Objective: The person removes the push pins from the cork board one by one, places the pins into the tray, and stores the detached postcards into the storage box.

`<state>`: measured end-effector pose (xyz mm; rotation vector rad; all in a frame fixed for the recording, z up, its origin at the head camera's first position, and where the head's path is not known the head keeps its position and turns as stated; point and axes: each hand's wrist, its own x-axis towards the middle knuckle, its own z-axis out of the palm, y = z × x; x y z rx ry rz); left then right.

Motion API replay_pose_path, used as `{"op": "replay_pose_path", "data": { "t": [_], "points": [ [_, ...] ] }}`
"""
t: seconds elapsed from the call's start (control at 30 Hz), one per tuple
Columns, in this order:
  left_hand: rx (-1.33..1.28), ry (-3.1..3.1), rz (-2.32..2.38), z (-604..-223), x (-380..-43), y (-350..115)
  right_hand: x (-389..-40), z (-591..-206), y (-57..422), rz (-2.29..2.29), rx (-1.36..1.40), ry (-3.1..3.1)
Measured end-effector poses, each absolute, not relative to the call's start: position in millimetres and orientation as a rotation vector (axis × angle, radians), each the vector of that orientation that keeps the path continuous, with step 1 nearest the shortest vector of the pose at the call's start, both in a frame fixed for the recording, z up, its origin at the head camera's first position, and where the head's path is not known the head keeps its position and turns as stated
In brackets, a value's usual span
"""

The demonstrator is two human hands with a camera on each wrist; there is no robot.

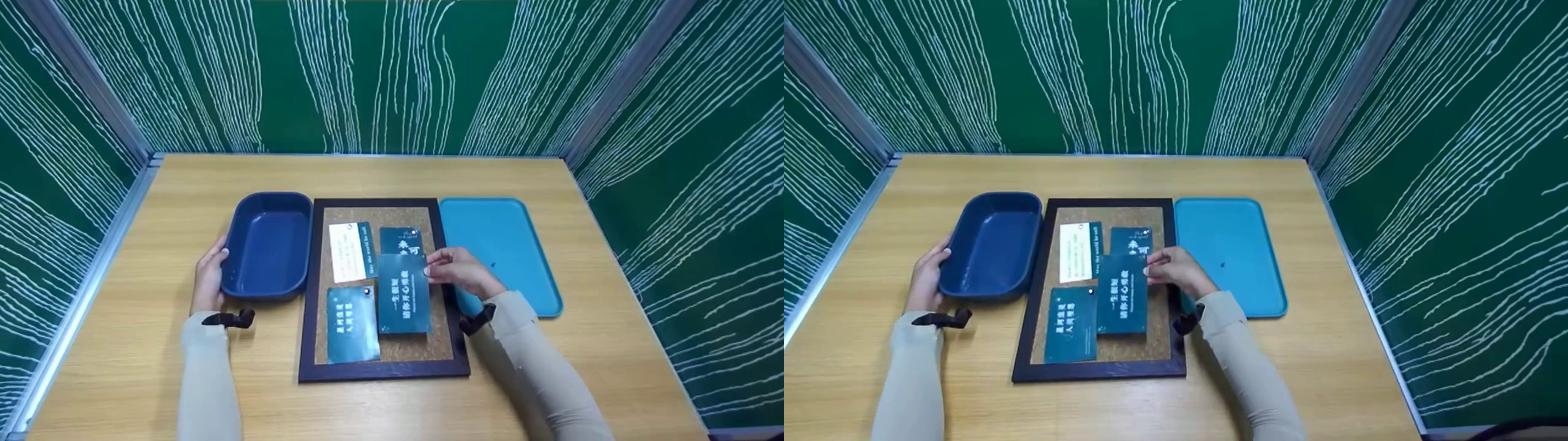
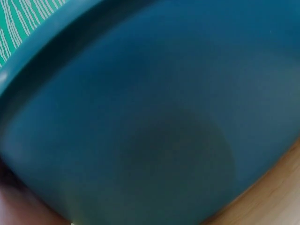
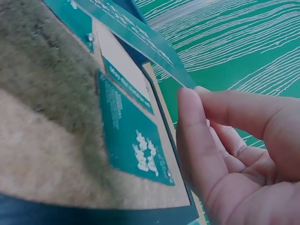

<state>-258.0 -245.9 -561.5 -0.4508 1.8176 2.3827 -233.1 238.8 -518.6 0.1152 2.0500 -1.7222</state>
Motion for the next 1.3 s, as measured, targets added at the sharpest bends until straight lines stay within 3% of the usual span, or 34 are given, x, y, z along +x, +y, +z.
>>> {"op": "replay_pose_path", "data": {
  "t": [1.3],
  "points": [
    [-0.425,1.801,2.398,-560,-258,-246,-291,-468,146,-1.929,0.14,1.981]
  ]
}}
